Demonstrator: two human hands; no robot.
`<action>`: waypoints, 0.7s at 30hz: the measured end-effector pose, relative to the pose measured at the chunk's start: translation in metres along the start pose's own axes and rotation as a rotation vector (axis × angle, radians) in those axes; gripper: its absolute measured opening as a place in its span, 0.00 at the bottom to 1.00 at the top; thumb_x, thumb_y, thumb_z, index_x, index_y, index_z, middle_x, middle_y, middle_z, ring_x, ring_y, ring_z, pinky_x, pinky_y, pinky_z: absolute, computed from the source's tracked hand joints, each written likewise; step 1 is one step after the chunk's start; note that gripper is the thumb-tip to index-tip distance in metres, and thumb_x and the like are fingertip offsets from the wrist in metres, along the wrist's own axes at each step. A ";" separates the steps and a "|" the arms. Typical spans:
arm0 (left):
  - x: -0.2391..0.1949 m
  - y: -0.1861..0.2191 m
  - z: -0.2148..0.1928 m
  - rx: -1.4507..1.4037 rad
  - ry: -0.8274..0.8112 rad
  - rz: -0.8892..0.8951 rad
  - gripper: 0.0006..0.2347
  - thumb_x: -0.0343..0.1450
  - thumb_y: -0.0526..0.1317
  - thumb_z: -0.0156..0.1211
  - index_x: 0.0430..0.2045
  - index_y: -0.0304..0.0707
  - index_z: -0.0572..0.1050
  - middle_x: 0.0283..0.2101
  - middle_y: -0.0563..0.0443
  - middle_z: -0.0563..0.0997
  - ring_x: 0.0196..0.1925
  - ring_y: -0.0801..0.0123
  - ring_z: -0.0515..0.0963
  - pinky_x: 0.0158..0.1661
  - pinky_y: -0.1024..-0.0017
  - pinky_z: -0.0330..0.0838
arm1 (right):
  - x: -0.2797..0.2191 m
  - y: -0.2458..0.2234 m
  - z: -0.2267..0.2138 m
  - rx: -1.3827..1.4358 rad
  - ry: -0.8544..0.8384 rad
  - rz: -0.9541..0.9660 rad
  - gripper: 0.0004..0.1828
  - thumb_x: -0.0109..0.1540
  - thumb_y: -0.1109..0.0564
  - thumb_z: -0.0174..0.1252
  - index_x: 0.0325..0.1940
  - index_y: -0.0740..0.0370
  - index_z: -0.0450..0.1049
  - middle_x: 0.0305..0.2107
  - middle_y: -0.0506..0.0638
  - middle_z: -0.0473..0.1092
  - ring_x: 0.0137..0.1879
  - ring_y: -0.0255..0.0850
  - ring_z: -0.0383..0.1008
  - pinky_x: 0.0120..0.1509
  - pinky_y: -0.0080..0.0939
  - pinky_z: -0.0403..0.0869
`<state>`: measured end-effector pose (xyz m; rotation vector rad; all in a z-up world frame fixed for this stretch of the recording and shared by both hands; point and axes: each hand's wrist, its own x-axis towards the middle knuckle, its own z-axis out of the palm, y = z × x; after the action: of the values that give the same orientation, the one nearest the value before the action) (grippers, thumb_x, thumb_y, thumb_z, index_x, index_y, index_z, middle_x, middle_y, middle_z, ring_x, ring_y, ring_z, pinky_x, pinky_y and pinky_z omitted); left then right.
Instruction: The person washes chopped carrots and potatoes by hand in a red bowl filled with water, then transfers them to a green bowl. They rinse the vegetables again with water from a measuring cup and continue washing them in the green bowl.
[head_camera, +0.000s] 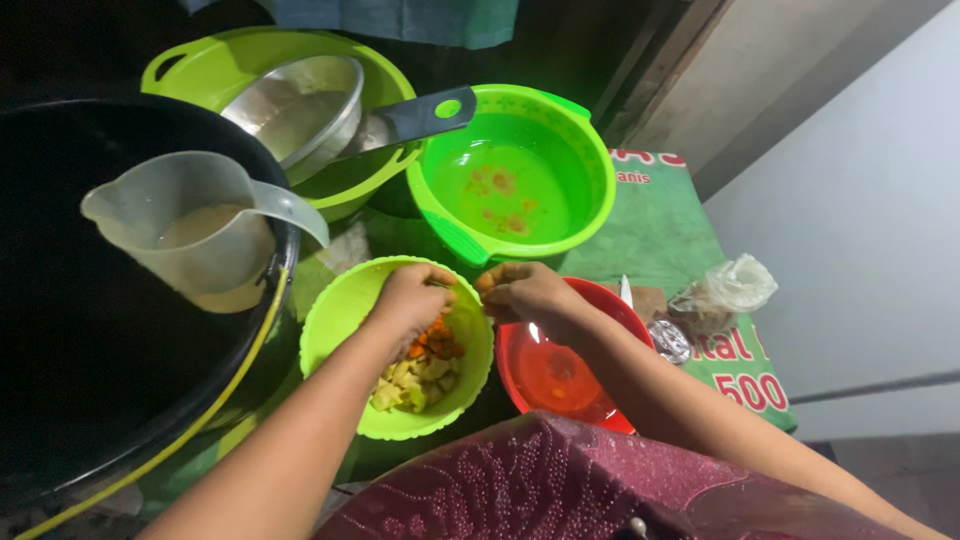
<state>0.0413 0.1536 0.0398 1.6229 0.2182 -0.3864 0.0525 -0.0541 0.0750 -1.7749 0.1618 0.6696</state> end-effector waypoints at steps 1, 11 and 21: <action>0.000 -0.001 0.007 0.000 -0.032 0.045 0.11 0.66 0.30 0.59 0.41 0.33 0.80 0.39 0.41 0.86 0.39 0.58 0.84 0.40 0.63 0.77 | -0.002 0.008 -0.010 -0.070 0.035 -0.006 0.09 0.63 0.60 0.59 0.46 0.66 0.77 0.32 0.50 0.75 0.36 0.39 0.75 0.41 0.38 0.74; -0.052 0.005 0.090 0.893 -0.433 0.404 0.11 0.67 0.37 0.56 0.38 0.41 0.82 0.43 0.38 0.84 0.49 0.50 0.81 0.58 0.51 0.67 | -0.039 0.097 -0.048 -1.310 -0.066 -0.014 0.15 0.62 0.43 0.56 0.41 0.50 0.82 0.38 0.55 0.78 0.46 0.55 0.78 0.51 0.52 0.74; -0.073 -0.002 0.109 1.339 -0.735 0.324 0.12 0.71 0.45 0.56 0.35 0.39 0.83 0.42 0.38 0.83 0.56 0.53 0.78 0.74 0.47 0.34 | -0.077 0.109 -0.027 -0.973 -0.095 0.106 0.13 0.60 0.49 0.56 0.35 0.56 0.83 0.31 0.56 0.79 0.40 0.48 0.82 0.44 0.48 0.76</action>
<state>-0.0396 0.0523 0.0601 2.5787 -1.0678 -0.9506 -0.0486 -0.1312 0.0274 -2.6608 -0.1745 1.0057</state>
